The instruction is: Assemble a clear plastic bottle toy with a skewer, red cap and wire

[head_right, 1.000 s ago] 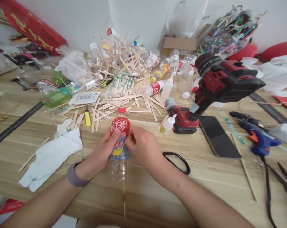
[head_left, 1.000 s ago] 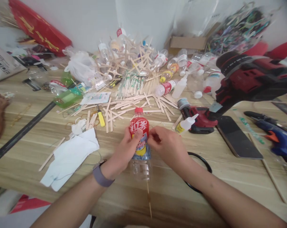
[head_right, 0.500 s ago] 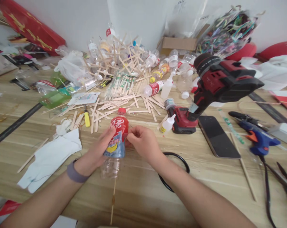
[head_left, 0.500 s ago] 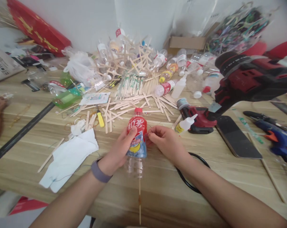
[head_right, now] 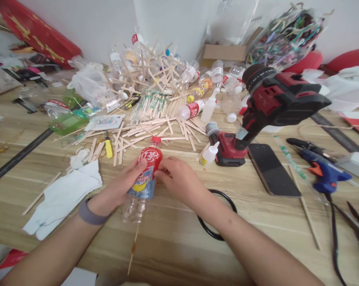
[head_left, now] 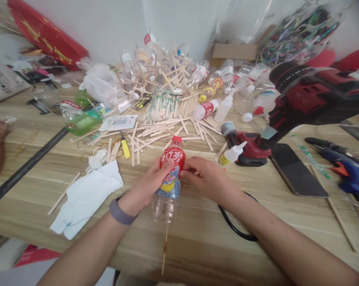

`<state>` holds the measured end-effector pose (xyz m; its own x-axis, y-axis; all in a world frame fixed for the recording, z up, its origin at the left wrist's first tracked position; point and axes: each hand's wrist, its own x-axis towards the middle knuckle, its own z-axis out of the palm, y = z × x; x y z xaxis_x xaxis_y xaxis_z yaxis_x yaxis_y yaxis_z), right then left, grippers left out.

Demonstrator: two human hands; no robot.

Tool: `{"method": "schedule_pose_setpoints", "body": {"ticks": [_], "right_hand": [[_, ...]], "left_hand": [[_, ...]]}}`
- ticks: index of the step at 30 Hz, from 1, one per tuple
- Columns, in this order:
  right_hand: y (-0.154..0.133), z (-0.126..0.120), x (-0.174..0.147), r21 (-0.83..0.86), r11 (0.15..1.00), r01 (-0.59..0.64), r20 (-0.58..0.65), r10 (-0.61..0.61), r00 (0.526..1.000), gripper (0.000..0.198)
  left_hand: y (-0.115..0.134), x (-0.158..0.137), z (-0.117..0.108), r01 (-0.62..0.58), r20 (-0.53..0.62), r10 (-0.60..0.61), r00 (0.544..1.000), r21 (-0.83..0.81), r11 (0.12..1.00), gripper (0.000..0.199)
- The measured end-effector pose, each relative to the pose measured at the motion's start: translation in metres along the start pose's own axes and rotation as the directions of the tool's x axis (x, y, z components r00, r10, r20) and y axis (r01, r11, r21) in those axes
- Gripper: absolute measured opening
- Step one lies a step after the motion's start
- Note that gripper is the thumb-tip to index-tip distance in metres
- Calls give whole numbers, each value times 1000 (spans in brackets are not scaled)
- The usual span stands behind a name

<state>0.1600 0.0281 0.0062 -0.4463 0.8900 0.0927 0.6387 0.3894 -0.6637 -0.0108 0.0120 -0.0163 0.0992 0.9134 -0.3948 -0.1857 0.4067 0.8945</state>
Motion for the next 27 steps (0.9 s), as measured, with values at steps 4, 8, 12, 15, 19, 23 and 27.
{"method": "schedule_pose_setpoints", "body": {"ticks": [4,8,12,15,19,23,27], "right_hand": [[-2,0,-1,13,1000,19,3,-19,1000,21],[-7,8,-1,16,1000,-23,-97,25,995,26],[-8,19,-1,41,996,-79,-197,86,977,27],[-4,24,-1,99,989,-106,-238,127,963,26],[9,23,4,227,962,-153,-257,211,943,24],[19,14,7,350,919,-182,-234,274,933,23],[19,10,8,427,882,-201,-186,303,935,19]], "left_hand": [[-1,0,-2,-13,8,12,1000,52,999,51],[-3,0,1,-30,-23,33,999,86,996,57],[-7,3,2,-81,-21,84,996,110,991,59],[-8,3,3,-109,-32,114,993,121,987,59],[-5,-4,9,-87,32,88,996,-9,996,58],[2,-11,14,-3,152,25,988,-144,990,66],[9,-11,7,122,177,-78,981,-251,960,56]]}}
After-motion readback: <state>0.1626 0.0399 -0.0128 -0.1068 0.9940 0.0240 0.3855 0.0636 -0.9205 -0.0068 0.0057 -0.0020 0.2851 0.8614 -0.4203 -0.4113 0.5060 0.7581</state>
